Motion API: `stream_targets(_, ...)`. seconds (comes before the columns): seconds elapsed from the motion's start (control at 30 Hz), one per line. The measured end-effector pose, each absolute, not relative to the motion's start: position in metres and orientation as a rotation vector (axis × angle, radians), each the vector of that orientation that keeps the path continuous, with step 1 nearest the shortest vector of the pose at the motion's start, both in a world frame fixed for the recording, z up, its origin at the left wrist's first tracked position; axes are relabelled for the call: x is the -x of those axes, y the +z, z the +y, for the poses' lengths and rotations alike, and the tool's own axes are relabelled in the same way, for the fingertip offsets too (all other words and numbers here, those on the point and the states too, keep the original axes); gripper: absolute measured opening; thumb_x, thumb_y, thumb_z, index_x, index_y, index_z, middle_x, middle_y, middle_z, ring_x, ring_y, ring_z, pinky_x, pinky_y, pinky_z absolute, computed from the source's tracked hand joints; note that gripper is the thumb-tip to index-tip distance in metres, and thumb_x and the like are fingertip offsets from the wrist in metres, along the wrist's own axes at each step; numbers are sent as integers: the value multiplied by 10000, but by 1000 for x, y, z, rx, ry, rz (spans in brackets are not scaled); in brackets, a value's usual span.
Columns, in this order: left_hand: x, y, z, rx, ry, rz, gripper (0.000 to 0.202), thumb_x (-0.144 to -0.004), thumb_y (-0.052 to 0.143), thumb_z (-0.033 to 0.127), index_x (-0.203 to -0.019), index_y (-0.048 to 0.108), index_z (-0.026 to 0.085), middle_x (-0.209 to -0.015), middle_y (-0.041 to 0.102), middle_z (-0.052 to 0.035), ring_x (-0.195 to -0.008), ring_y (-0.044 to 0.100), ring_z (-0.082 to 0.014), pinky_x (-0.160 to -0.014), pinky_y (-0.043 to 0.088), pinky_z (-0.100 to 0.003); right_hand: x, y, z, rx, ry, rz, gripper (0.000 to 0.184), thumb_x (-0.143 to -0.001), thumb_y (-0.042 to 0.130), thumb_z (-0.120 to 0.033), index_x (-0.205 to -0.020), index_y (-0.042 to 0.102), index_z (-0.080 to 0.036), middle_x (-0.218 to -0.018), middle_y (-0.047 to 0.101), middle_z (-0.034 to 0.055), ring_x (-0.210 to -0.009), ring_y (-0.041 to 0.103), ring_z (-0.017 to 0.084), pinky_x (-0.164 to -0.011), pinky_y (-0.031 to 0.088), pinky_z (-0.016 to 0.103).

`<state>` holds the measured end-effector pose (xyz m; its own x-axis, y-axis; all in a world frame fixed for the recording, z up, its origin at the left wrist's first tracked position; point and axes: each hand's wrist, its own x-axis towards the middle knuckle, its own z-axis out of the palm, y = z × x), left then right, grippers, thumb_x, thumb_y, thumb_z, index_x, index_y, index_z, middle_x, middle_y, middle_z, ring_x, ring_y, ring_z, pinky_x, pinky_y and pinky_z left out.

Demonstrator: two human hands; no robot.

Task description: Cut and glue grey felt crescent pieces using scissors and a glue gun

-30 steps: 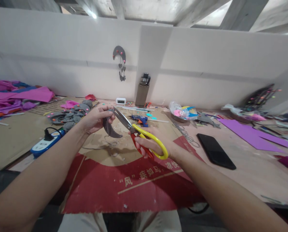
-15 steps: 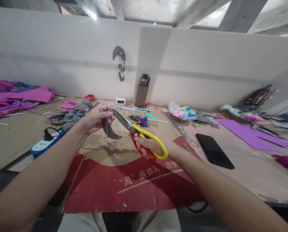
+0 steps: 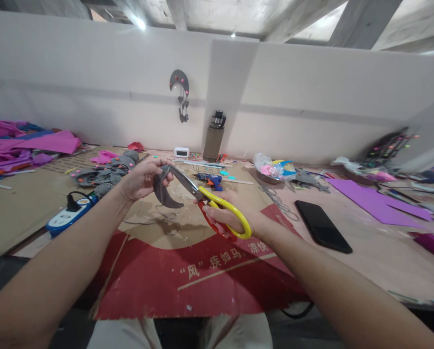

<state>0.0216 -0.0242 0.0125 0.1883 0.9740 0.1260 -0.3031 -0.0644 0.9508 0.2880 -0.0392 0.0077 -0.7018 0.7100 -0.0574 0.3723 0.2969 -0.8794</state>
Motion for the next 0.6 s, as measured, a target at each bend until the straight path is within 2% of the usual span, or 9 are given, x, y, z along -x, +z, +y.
stream_targets(0.17, -24, 14, -25, -1156, 1270, 844, 309, -596, 523, 84, -898, 573, 126, -649, 638, -37, -514, 566, -113, -519, 444, -221, -287, 14, -45, 1059, 1315, -2282, 385, -882, 488, -371, -1206, 519, -167, -485, 468, -79, -350, 447, 90, -334, 379, 183)
stream_targets(0.3, -23, 15, -25, -1147, 1316, 873, 275, -615, 537, 83, -880, 568, 148, -627, 617, -4, -511, 561, -100, -528, 445, -210, -288, 22, -49, 1046, 1086, -2396, 289, -838, 527, -322, -1060, 602, -153, -558, 475, -60, -406, 431, 71, -383, 351, 180)
stream_targets(0.37, -21, 15, -24, -1152, 1338, 888, 268, -627, 552, 95, -888, 567, 157, -637, 619, 3, -519, 564, -100, -532, 452, -214, -291, 25, -50, 991, 959, -2516, 216, -813, 535, -262, -968, 636, -150, -603, 526, -38, -467, 464, 79, -431, 359, 185)
stream_targets(0.43, -19, 15, -23, -1165, 1355, 886, 273, -638, 569, 105, -905, 564, 161, -665, 635, -3, -540, 572, -101, -542, 459, -216, -295, 26, -53, 906, 910, -2644, 209, -789, 537, -205, -953, 661, -161, -712, 618, -7, -585, 545, 109, -521, 407, 198)
stream_targets(0.5, -17, 15, -23, -1179, 1371, 871, 281, -645, 578, 104, -919, 559, 161, -692, 649, -13, -563, 579, -100, -556, 463, -213, -300, 26, -58, 832, 876, -2748, 281, -771, 546, -165, -1017, 680, -189, -894, 690, 22, -758, 616, 147, -659, 455, 219)
stream_targets(0.6, -16, 16, -23, -1180, 1399, 867, 270, -655, 576, 91, -915, 554, 162, -700, 651, -15, -573, 579, -92, -564, 458, -203, -305, 20, -66, 833, 731, -2846, 361, -771, 563, -160, -1101, 682, -246, -1031, 704, 44, -866, 644, 179, -752, 465, 246)
